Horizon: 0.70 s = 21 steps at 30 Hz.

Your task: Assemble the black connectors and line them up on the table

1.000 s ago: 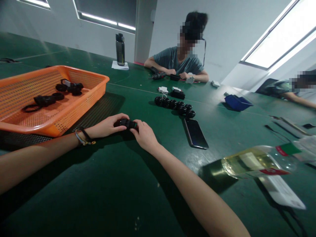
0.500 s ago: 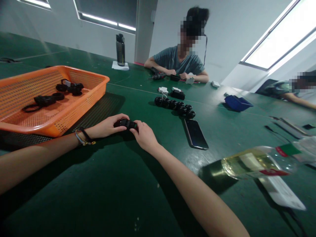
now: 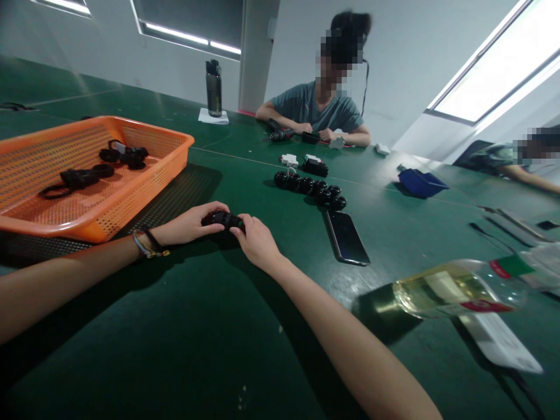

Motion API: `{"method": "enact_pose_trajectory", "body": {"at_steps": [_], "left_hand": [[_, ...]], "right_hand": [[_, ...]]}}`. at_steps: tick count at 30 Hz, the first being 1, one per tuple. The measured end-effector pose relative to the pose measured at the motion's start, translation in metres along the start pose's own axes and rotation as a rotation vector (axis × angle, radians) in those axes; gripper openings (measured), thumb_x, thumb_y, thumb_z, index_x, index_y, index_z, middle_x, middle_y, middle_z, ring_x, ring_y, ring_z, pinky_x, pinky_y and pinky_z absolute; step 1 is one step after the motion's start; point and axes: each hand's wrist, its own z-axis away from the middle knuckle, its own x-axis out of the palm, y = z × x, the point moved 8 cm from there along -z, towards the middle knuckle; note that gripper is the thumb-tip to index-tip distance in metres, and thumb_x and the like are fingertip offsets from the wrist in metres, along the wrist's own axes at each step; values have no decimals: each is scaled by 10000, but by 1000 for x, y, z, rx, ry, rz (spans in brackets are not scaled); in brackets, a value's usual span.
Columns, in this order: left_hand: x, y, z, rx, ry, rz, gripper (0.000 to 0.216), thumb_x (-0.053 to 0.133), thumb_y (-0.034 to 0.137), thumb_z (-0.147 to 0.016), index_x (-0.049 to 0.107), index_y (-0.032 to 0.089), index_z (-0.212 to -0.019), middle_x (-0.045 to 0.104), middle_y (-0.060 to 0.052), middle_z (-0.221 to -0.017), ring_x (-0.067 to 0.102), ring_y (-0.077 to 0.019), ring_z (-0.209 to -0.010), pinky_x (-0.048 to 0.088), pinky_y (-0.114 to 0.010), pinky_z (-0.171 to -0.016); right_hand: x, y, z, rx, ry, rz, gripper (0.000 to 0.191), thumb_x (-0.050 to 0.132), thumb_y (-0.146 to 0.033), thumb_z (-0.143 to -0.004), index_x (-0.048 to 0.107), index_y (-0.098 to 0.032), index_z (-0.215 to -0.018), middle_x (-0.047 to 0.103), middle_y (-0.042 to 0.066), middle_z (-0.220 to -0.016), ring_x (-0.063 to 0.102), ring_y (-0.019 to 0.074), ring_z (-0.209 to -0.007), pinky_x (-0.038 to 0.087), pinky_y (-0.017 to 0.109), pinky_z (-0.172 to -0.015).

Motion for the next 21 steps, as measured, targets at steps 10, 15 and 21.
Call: {"method": "enact_pose_trajectory", "body": {"at_steps": [10, 15, 21], "left_hand": [[0, 2, 0, 6, -2, 2, 347, 507, 372, -766, 496, 163, -1042, 572, -47, -995, 535, -188, -884, 413, -295, -799], [0, 2, 0, -1, -9, 2, 338, 513, 364, -761, 492, 165, -1034, 573, -49, -998, 538, -187, -877, 415, -300, -799], [0, 3, 1, -2, -15, 1, 334, 504, 360, -766, 490, 169, -1041, 571, -51, -1014, 536, -187, -882, 414, -303, -807]], "right_hand": [[-1, -1, 2, -34, 27, 15, 282, 440, -248, -848, 502, -118, -1090, 596, 91, -919, 544, 171, -807, 433, 310, -728], [-3, -6, 2, -89, 59, 14, 295, 497, -212, -793, 500, -133, -1077, 595, 92, -961, 540, 184, -869, 433, 336, -779], [-4, -4, 3, -79, 73, -35, 316, 510, -163, -769, 460, -151, -1080, 585, 80, -958, 545, 178, -850, 438, 339, -758]]}}
